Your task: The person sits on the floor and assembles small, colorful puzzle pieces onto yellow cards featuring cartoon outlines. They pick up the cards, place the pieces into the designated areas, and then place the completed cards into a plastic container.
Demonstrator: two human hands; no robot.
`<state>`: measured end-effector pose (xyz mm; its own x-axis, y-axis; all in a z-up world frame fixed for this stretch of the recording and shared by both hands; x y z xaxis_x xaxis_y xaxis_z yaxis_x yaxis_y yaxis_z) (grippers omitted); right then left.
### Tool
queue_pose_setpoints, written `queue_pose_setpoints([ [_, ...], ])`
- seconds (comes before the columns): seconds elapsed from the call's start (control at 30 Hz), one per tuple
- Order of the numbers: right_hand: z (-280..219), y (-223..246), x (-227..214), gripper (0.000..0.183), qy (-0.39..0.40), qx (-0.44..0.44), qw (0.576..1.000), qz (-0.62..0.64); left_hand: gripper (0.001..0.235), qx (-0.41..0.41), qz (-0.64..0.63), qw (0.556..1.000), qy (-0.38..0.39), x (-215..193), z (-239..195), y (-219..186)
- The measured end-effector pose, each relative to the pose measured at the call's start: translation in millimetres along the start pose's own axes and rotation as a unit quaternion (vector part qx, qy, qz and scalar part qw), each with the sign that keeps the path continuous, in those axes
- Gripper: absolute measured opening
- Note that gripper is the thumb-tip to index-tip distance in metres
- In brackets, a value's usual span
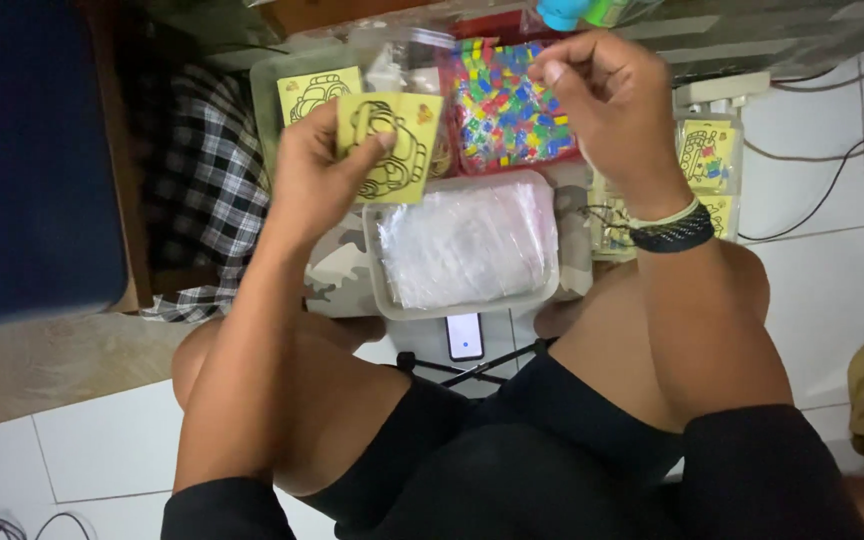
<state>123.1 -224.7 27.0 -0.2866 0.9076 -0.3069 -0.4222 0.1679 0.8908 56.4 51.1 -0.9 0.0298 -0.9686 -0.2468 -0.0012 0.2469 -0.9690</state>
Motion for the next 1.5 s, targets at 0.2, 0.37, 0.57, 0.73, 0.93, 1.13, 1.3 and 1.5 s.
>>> queue_pose_setpoints([
  [0.2, -4, -11, -17, 0.007, 0.002, -0.037, 0.998, -0.044, 0.012, -0.008, -0.003, 1.0, -0.014, -4, 1, -2],
  [0.37, -7, -11, -19, 0.006, 0.005, -0.034, 0.998, -0.056, 0.009, 0.0, 0.004, 1.0, -0.002, 2, 3, 2],
  [0.57, 1, -35, -17, 0.005, 0.027, -0.057, 0.987, -0.151, 0.013, 0.016, 0.008, 1.0, -0.016, -6, 5, -4],
  [0.73, 13, -57, 5, 0.012, 0.065, -0.136, 0.951, -0.268, 0.014, 0.028, 0.015, 0.999, -0.013, -4, 0, -1],
  [0.93, 17, 25, 30, 0.023, 0.0, -0.184, 0.981, -0.055, 0.012, 0.001, 0.027, 1.0, 0.004, 5, -6, 3],
  [1.13, 7, 29, 48, 0.036, 0.076, -0.13, 0.988, -0.039, 0.013, 0.01, 0.036, 0.998, 0.045, 18, -10, -6],
  [1.3, 4, 28, 48, 0.03, 0.109, -0.063, 0.992, 0.006, 0.015, -0.01, 0.0, 0.998, 0.066, 27, -8, -5],
  [1.5, 0, 25, 51, 0.031, 0.121, -0.061, 0.991, 0.025, 0.012, -0.028, -0.036, 0.995, 0.083, 34, -8, 0],
])
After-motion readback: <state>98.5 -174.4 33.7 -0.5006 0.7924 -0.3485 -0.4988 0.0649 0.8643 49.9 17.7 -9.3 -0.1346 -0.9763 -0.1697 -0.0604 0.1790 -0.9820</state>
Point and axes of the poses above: each hand's wrist, its own z-axis towards the middle knuckle, its own x-axis out of the palm, y = z × x, the point moved 4 cm from there along z, towards the middle knuckle, and after that the axes turned 3 degrees about -x, right-handed, at the moved point
